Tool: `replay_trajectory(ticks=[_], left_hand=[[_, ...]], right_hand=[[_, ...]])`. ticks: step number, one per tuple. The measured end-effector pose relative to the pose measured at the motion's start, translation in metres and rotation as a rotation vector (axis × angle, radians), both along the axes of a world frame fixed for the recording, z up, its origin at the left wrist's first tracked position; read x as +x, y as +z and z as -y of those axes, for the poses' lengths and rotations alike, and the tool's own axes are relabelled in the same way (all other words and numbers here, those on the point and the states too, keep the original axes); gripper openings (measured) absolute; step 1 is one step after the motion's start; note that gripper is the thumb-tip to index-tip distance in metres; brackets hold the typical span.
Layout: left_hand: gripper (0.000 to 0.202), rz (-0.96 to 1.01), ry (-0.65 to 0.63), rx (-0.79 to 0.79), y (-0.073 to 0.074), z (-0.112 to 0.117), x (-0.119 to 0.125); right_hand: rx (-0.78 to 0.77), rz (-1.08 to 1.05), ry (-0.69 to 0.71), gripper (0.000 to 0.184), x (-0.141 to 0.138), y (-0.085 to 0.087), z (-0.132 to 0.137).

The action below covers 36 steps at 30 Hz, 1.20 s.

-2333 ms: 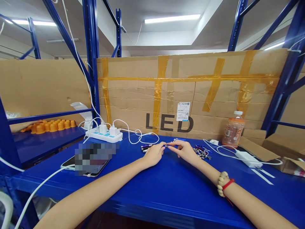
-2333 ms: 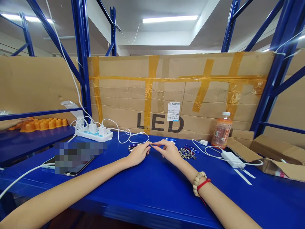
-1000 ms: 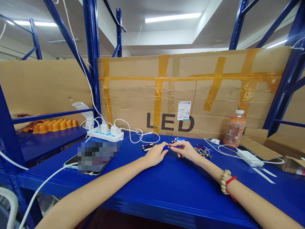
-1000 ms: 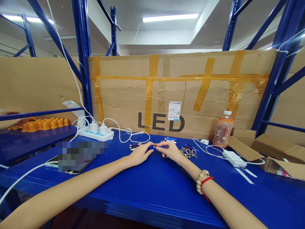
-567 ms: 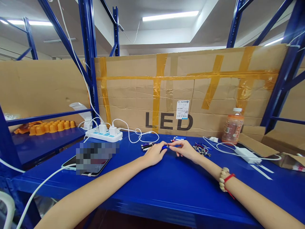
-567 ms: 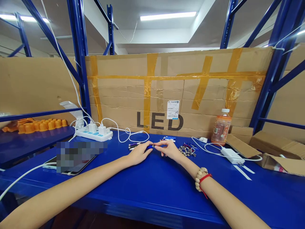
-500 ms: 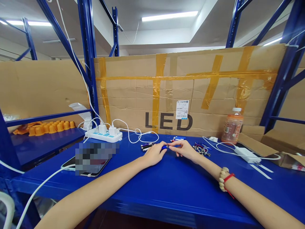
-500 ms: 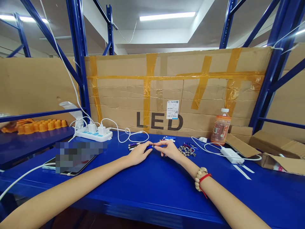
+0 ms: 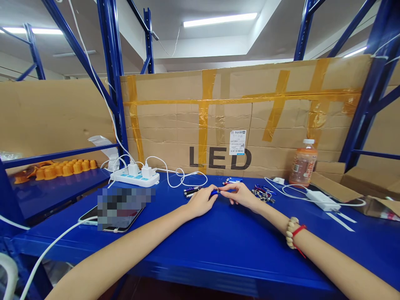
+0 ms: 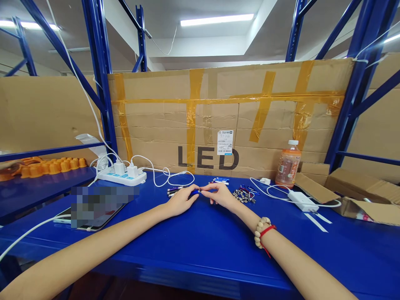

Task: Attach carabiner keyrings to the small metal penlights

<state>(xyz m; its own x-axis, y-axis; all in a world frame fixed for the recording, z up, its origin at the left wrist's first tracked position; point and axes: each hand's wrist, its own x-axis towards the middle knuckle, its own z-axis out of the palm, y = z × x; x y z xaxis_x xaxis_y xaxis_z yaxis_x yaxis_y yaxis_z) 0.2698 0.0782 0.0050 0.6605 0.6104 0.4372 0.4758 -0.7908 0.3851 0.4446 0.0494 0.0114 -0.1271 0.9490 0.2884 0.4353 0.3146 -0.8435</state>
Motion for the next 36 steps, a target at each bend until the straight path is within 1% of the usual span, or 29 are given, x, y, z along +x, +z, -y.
replay_trajectory(ticks=[13,27,36], left_hand=[[0.026,0.019,0.0,0.015,-0.0006,0.0003,0.0005],[0.027,-0.002,0.008,0.015,-0.0003,0.0003,0.0003],[0.027,0.004,0.001,0.009,-0.0003,0.0005,0.0002]], right_hand=[[-0.026,-0.006,-0.013,0.047,-0.0022,0.0031,0.0025],[-0.001,0.02,0.015,0.043,0.0011,-0.0002,-0.0001],[0.004,0.023,0.016,0.044,0.0013,-0.0019,-0.0011]])
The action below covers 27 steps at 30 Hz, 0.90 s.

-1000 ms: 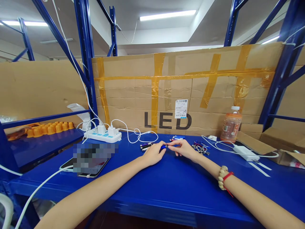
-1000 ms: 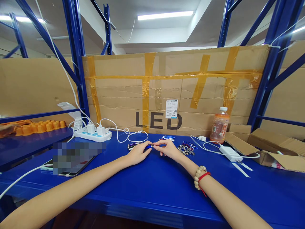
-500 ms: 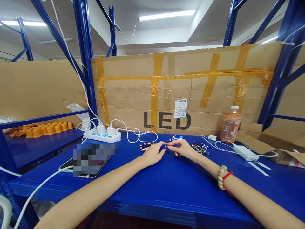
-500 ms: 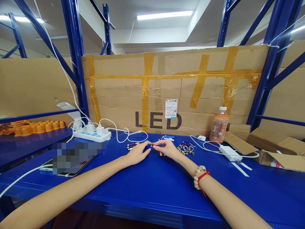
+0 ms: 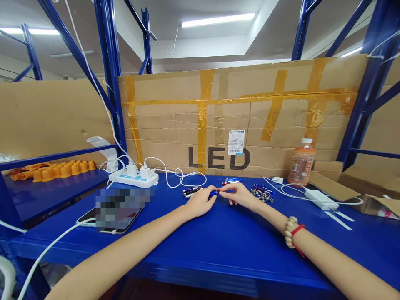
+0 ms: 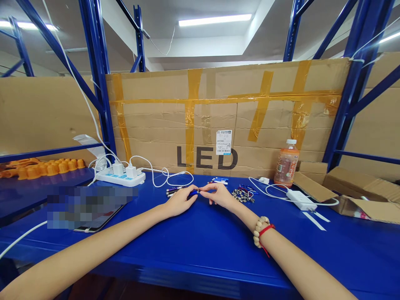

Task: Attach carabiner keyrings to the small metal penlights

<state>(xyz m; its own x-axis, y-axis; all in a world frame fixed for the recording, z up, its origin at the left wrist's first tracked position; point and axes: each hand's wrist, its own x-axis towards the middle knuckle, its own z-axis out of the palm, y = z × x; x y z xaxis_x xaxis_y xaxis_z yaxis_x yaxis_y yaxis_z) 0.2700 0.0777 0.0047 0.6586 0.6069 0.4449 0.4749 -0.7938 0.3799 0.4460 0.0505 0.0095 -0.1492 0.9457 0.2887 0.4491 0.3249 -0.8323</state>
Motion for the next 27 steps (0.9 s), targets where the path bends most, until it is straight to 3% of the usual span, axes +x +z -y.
replay_trajectory(ticks=[27], left_hand=[[0.025,-0.025,0.016,0.004,0.002,0.0011,0.0]], right_hand=[[-0.02,-0.007,0.001,0.045,-0.0012,0.0024,0.003]])
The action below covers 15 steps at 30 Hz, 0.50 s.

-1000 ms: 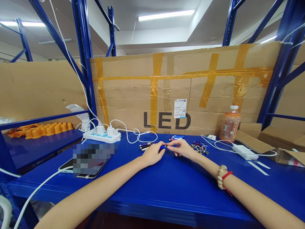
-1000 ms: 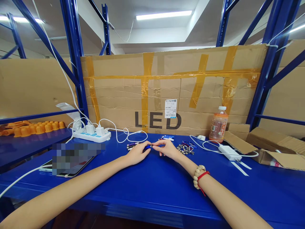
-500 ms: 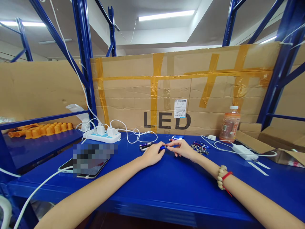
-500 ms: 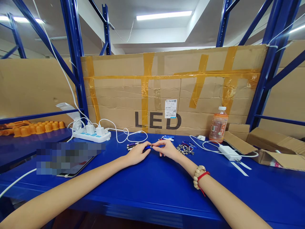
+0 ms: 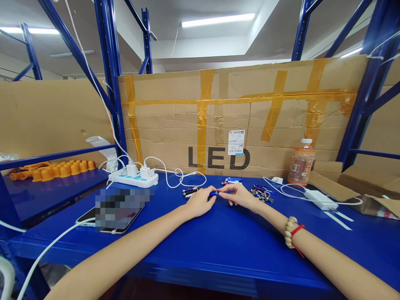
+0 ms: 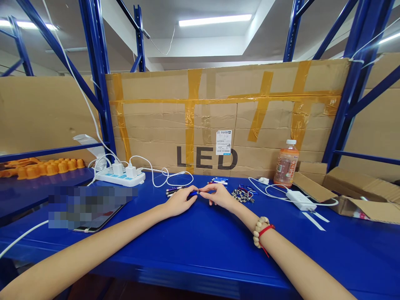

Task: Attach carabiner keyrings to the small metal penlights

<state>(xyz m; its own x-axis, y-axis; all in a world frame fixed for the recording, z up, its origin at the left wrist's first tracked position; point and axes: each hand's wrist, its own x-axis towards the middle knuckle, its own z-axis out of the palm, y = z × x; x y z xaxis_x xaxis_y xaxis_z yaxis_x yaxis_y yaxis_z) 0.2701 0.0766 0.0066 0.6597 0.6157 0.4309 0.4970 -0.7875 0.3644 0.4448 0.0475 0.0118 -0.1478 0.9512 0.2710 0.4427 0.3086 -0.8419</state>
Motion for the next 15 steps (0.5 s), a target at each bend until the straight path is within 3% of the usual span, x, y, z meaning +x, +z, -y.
replay_trajectory(ticks=[15], left_hand=[[0.025,-0.017,0.002,-0.002,-0.0006,-0.0005,-0.0001]], right_hand=[[-0.006,0.036,0.017,0.041,0.0016,-0.0024,-0.0019]])
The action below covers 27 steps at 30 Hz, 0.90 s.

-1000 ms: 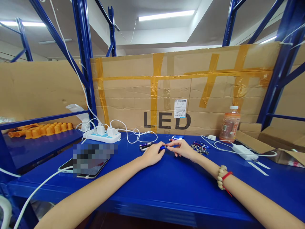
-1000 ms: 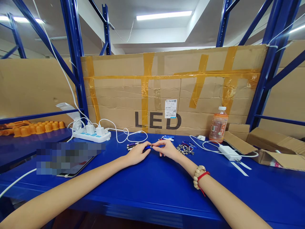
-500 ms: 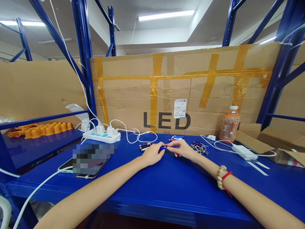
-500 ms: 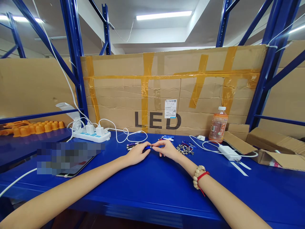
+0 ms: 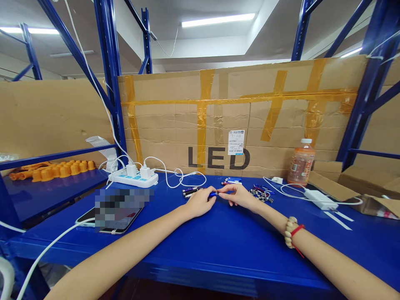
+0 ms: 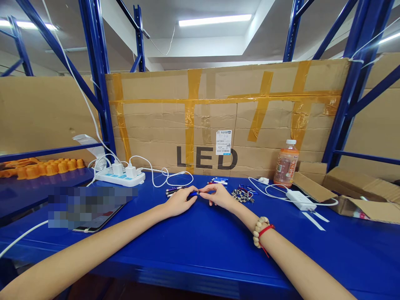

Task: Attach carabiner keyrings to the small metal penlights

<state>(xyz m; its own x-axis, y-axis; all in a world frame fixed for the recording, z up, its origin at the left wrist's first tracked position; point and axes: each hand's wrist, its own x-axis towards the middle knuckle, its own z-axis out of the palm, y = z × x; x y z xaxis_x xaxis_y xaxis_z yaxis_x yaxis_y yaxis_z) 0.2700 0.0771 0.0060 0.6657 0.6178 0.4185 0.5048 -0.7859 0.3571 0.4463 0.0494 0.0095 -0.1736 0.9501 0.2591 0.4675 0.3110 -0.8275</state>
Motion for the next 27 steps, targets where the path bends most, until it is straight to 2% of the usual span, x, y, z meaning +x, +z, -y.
replay_trajectory(ticks=[27], left_hand=[[0.026,-0.018,0.014,0.006,-0.001,-0.0012,0.0005]], right_hand=[[-0.017,0.006,0.018,0.042,0.0013,-0.002,-0.0011]])
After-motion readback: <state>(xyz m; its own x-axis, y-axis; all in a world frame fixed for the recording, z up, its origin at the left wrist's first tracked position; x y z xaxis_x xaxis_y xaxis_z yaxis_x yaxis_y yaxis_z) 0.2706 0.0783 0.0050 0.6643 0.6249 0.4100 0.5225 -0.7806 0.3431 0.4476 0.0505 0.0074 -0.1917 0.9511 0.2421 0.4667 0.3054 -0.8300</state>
